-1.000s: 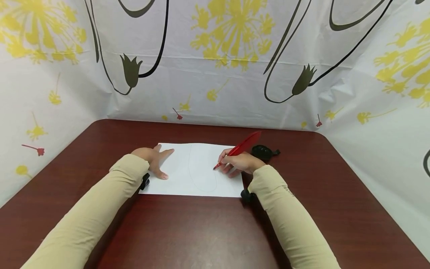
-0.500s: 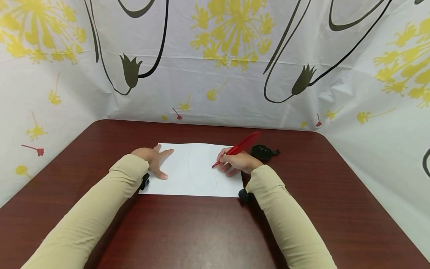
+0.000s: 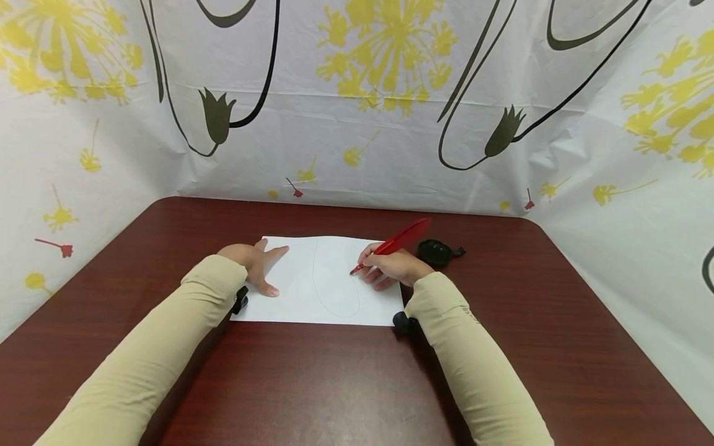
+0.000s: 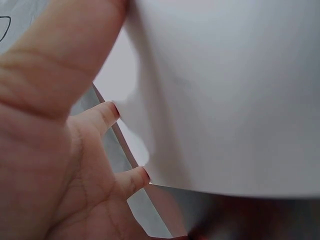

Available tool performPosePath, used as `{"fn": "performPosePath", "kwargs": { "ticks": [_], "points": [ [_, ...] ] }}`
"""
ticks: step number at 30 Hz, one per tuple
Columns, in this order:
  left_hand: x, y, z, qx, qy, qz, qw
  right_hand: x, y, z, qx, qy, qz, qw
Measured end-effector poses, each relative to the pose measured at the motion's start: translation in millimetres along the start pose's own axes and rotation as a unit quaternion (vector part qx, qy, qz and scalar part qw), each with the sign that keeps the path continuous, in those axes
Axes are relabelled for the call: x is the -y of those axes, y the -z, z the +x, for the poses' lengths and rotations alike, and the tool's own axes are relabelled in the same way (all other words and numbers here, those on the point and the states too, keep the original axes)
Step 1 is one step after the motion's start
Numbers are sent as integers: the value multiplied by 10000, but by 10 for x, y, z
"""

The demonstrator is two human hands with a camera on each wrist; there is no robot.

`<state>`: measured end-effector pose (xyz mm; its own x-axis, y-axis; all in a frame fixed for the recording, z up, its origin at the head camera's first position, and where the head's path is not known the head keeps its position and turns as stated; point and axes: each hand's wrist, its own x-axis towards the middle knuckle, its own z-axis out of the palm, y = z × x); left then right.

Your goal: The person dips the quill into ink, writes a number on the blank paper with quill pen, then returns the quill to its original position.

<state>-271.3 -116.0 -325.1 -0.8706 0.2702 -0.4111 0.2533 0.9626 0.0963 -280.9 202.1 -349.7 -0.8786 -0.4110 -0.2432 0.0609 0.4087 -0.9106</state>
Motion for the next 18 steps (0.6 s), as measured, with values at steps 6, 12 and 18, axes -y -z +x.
{"fn": "performPosePath", "kwargs": {
  "ticks": [6, 12, 18],
  "points": [
    [0, 21, 27, 12, 14, 8, 10000, -1, 13, 28, -37, -1, 20, 10000],
    [-1, 42, 41, -49, -9, 60, 10000, 15, 7, 49, -168, -24, 36, 9998],
    [-8, 13, -23, -176, -33, -151, 9997, 10, -32, 60, -134, -71, -16, 9999]
  ]
}}
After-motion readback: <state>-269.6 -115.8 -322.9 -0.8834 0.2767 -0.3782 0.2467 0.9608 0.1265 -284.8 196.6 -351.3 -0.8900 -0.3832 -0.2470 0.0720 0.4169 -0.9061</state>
